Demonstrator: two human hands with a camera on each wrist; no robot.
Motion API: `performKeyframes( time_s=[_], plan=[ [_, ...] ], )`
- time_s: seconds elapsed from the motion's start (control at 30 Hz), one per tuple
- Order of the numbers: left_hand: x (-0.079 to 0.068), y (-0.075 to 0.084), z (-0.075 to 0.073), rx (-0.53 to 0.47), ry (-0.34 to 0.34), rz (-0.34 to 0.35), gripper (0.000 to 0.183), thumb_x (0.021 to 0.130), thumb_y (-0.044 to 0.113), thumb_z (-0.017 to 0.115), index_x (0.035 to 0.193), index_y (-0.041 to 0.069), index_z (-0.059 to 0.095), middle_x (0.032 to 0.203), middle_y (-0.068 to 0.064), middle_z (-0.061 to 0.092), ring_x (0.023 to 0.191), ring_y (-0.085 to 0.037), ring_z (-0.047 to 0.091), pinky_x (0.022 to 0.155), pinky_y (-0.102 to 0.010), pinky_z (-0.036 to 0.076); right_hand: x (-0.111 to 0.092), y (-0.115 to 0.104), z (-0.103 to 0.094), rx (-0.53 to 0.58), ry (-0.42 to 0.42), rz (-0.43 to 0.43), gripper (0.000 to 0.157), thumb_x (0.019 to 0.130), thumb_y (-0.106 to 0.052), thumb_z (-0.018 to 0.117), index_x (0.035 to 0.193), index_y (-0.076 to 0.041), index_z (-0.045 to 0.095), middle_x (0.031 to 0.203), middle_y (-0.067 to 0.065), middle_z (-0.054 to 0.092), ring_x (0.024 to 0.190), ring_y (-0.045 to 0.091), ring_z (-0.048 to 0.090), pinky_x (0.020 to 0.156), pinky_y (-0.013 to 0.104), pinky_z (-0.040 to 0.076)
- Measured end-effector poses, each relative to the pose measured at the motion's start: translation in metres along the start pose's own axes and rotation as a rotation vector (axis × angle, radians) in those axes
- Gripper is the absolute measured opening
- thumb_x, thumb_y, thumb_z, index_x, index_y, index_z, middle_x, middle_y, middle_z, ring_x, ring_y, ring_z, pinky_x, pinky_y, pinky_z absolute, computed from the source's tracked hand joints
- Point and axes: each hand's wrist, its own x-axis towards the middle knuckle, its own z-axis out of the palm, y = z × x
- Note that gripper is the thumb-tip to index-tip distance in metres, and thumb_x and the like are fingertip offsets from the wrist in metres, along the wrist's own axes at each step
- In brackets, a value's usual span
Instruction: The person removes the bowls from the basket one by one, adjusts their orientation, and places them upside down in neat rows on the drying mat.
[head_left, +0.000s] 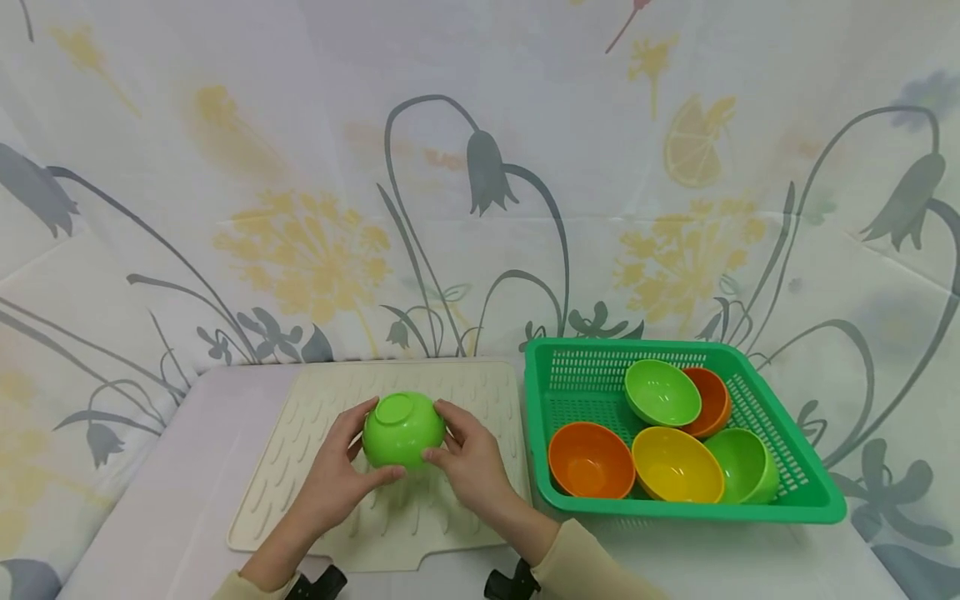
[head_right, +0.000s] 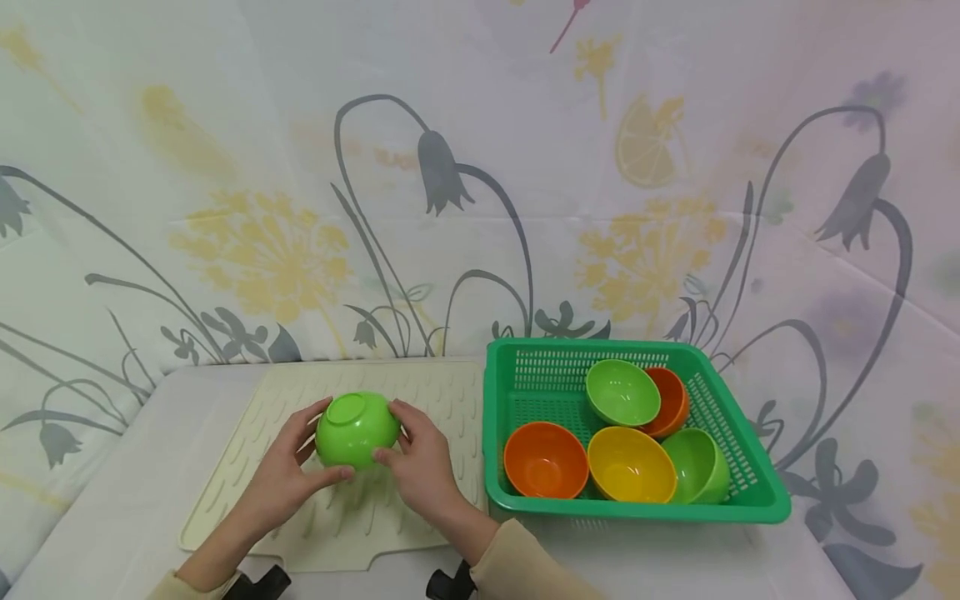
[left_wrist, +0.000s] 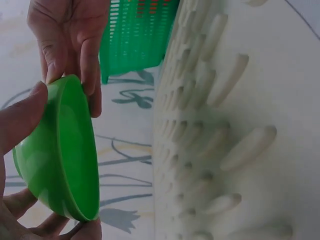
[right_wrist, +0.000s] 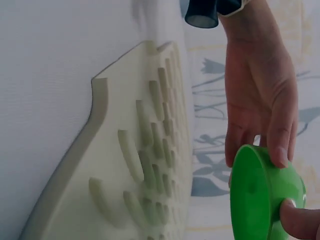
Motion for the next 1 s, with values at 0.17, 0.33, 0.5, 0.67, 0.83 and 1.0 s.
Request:
performKeyframes(
  time_s=[0.17, 0.33, 0.5, 0.67, 0.83, 1.0],
  plan=[
    [0.005, -0.008, -0.006, 0.034, 0.034, -0.034, 0.093, 0.077, 0.013, 0.087, 0.152, 0.002, 0.033, 0.145, -0.022, 0.035, 0.136, -0.046, 0.035, 0.106, -0.063, 0.034, 0.013, 0.006, 0.013, 0.015, 0.015, 0.014, 0.059, 0.086, 0.015, 0.066, 0.142, 0.006, 0.048, 0.151, 0.021, 0.04, 0.14, 0.037, 0.036, 0.105, 0.029, 0.04],
    [0.013, -0.02, -0.012, 0.097, 0.094, -0.045, 0.09, 0.077, 0.015, 0.087, 0.15, -0.001, 0.036, 0.142, -0.025, 0.035, 0.134, -0.046, 0.036, 0.105, -0.062, 0.036, 0.033, 0.018, 0.025, -0.025, 0.053, 0.066, 0.056, 0.086, 0.011, 0.069, 0.139, 0.002, 0.055, 0.146, 0.016, 0.049, 0.129, 0.033, 0.052, 0.093, 0.028, 0.052],
    [0.022, -0.031, -0.018, 0.121, 0.154, -0.114, 0.089, 0.079, 0.012, 0.085, 0.15, -0.003, 0.033, 0.143, -0.028, 0.032, 0.134, -0.046, 0.035, 0.107, -0.062, 0.034, 0.053, 0.027, 0.04, -0.07, 0.122, 0.142, 0.047, 0.085, 0.002, 0.075, 0.131, -0.005, 0.064, 0.129, 0.016, 0.062, 0.105, 0.021, 0.068, 0.078, 0.029, 0.058],
    [0.033, -0.042, -0.022, 0.154, 0.179, -0.129, 0.087, 0.08, 0.009, 0.083, 0.15, -0.004, 0.033, 0.143, -0.031, 0.031, 0.133, -0.047, 0.034, 0.107, -0.064, 0.035, 0.066, 0.034, 0.053, -0.12, 0.205, 0.143, 0.038, 0.084, -0.002, 0.078, 0.121, -0.005, 0.071, 0.121, 0.01, 0.066, 0.096, 0.014, 0.068, 0.072, 0.024, 0.057],
    [0.041, -0.055, -0.025, 0.214, 0.201, -0.15, 0.088, 0.08, 0.014, 0.084, 0.15, -0.004, 0.033, 0.145, -0.031, 0.033, 0.133, -0.047, 0.035, 0.106, -0.062, 0.034, 0.077, 0.038, 0.064, -0.213, 0.231, 0.127, 0.033, 0.087, -0.002, 0.075, 0.119, -0.004, 0.072, 0.118, 0.008, 0.067, 0.102, 0.019, 0.066, 0.076, 0.023, 0.056],
    [0.047, -0.065, -0.033, 0.245, 0.27, -0.188, 0.091, 0.079, 0.013, 0.085, 0.151, -0.005, 0.032, 0.147, -0.029, 0.036, 0.131, -0.043, 0.038, 0.102, -0.056, 0.039, 0.088, 0.036, 0.077, -0.251, 0.138, 0.144, 0.04, 0.089, 0.001, 0.064, 0.129, -0.004, 0.066, 0.125, 0.008, 0.067, 0.113, 0.023, 0.063, 0.082, 0.027, 0.055]
  ],
)
